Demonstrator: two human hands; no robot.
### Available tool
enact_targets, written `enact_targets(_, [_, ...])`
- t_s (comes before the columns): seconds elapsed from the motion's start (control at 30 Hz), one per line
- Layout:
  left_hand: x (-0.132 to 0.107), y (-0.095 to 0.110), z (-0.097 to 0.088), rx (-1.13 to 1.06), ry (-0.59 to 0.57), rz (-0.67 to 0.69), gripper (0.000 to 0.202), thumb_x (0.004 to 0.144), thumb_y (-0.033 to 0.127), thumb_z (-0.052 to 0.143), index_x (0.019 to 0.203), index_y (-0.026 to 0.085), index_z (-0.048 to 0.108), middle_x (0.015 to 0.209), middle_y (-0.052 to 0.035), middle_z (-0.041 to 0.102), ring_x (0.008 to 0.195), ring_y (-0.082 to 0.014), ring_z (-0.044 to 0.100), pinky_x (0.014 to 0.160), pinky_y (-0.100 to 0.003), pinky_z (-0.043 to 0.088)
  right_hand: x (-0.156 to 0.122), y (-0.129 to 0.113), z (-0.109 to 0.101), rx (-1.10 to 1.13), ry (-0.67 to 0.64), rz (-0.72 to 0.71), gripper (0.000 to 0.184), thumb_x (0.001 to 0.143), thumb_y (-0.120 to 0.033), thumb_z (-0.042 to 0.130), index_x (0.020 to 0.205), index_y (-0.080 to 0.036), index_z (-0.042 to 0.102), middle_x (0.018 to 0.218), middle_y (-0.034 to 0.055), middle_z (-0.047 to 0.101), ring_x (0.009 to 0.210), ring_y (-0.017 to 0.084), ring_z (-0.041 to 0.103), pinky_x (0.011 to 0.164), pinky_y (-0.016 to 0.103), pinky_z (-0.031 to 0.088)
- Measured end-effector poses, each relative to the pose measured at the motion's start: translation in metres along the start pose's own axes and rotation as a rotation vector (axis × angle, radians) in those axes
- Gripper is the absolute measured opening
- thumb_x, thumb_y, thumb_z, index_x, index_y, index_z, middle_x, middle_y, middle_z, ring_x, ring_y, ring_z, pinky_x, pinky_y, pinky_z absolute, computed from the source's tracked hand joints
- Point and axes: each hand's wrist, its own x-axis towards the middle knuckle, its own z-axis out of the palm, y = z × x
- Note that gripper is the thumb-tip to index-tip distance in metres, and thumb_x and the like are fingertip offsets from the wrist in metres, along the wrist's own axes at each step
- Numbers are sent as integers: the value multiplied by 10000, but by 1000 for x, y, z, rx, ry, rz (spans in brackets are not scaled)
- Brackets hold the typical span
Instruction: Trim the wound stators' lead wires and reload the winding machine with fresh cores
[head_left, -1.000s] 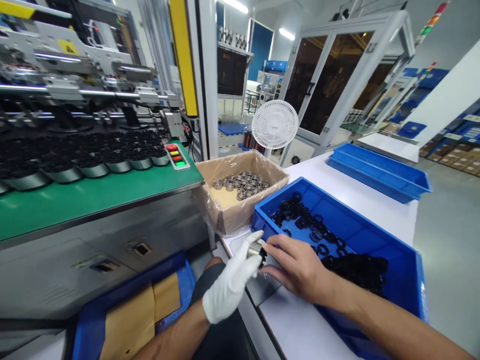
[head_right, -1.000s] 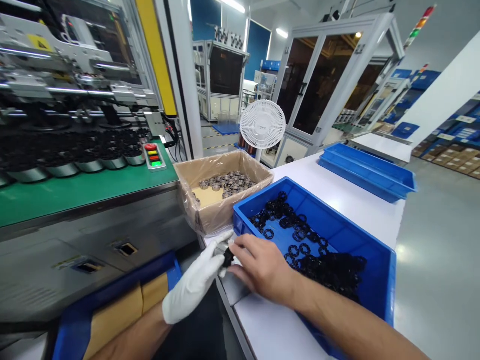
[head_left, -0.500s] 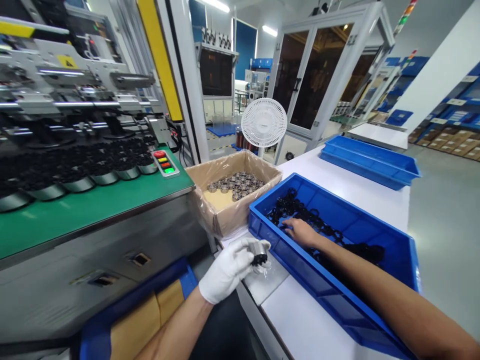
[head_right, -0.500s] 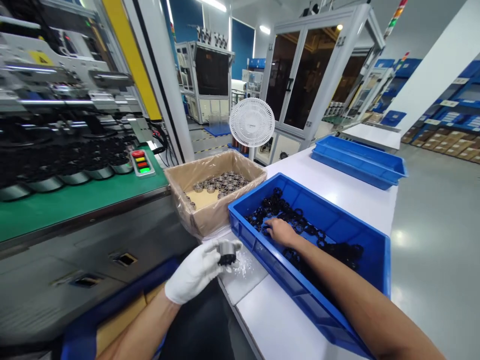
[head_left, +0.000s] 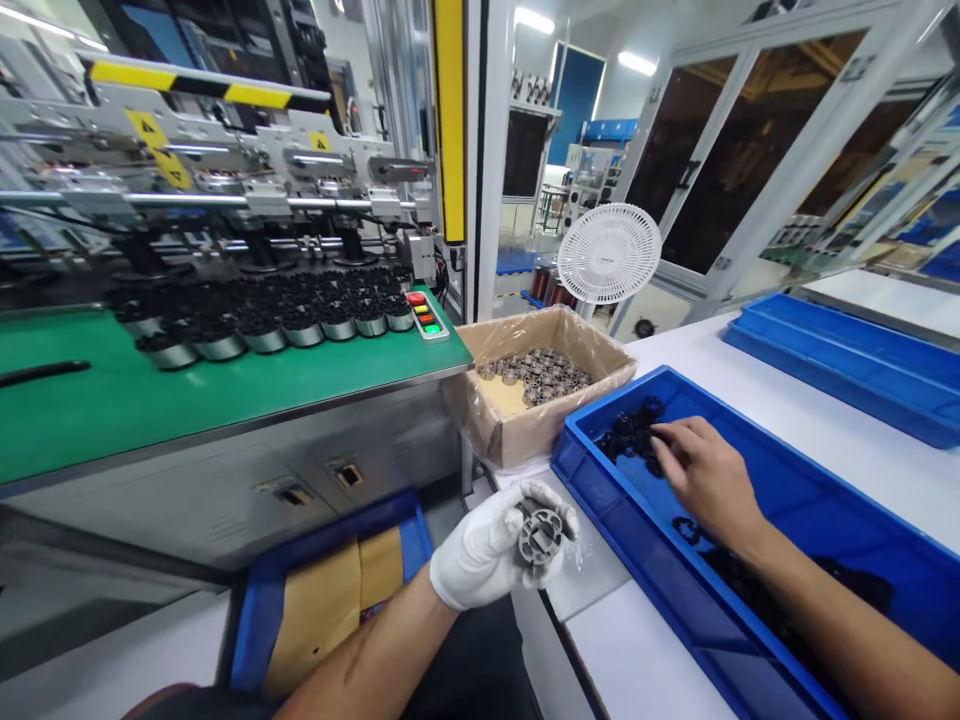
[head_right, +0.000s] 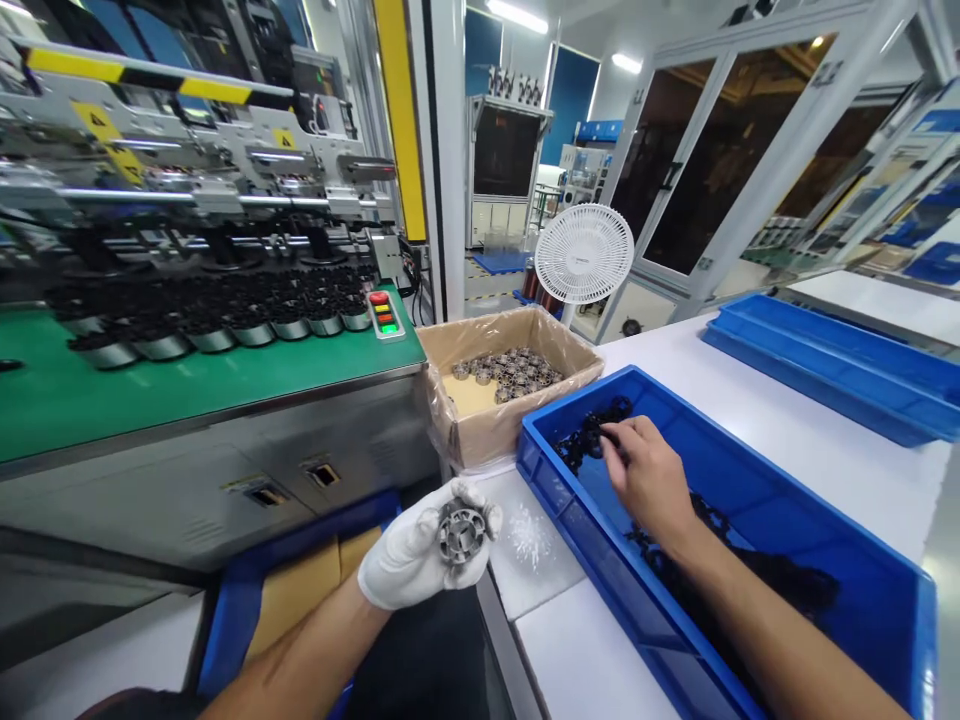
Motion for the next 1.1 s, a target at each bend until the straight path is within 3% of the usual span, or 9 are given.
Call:
enact_targets(0.07, [1, -1, 2, 48, 32, 17, 463, 764, 477, 754, 1088, 180, 611, 1049, -108, 654, 594, -70, 573, 507, -185, 377, -21, -30, -16, 115, 120, -144, 175, 927, -253, 526, 1029, -158, 632, 929, 79, 630, 786, 162, 624, 742, 312, 532])
enact_targets(0.1, [2, -3, 4, 74, 62, 20, 526, 711, 461, 806, 1120, 195, 609, 1085, -100, 648, 650, -80, 596, 550, -191, 406, -33, -44, -22, 265, 200, -293, 140, 908, -203, 555, 1024, -155, 616, 904, 76, 626, 787, 161, 615, 713, 302, 527])
enact_targets(0.2, [2, -12, 13, 98, 121, -6, 789, 542, 350, 929, 1234, 258, 563, 1167, -63, 619, 894, -132, 633, 745, -219, 477, -59, -77, -30, 504, 238, -558, 233, 848, -43, 583, 1062, -137, 578, 884, 79, 607, 826, 159, 597, 679, 277, 517])
enact_targets(0.27, [0, -18, 22, 129, 148, -54, 878, 504, 272, 950, 1271, 293, 523, 1186, -37, 599, 988, -147, 615, 832, -242, 481, -65, -86, -31, 520, 222, -591, 271, 829, -1, 583, 1072, -120, 571, 888, 89, 603, 836, 162, 594, 665, 273, 516])
enact_targets(0.43, [2, -20, 39, 469, 291, -98, 756, 664, 268, 865, 1302, 273, 459, 1207, -43, 583, 1041, -171, 608, 949, -311, 475, -62, -79, -28, 494, 238, -650, 326, 810, 36, 567, 1105, -103, 577, 934, 113, 608, 878, 172, 599, 677, 282, 520])
enact_targets(0.6, [1, -12, 38, 685, 336, -26, 738, 726, 321, 805, 1351, 229, 425, 1317, -101, 535, 1224, -267, 536, 1082, -412, 406, -61, -72, -25, 485, 156, -775, 458, 803, -77, 582, 1254, -33, 516, 1116, 201, 574, 1056, 244, 579, 785, 352, 554])
enact_targets(0.73, [-1, -7, 41, 694, 324, -66, 762, 733, 322, 800, 1373, 227, 398, 1281, -91, 554, 1155, -248, 579, 1050, -405, 433, -63, -70, -22, 345, 223, -795, 420, 846, -103, 598, 1255, -31, 531, 1105, 198, 595, 1058, 240, 588, 789, 330, 553])
enact_targets(0.9, [0, -5, 45, 680, 283, -81, 758, 728, 371, 801, 1361, 209, 416, 1275, -90, 570, 1140, -247, 578, 1043, -402, 426, -60, -71, -25, 298, 296, -827, 328, 928, -263, 541, 1169, -45, 579, 985, 178, 633, 918, 228, 627, 706, 323, 567])
enact_targets(1.1, [-2, -2, 45, 689, 273, -96, 723, 746, 364, 772, 1354, 199, 417, 1282, -101, 573, 1130, -256, 586, 1035, -414, 425, -58, -71, -25, 251, 307, -879, 311, 908, -225, 565, 1144, -24, 589, 960, 192, 637, 916, 243, 629, 699, 337, 570])
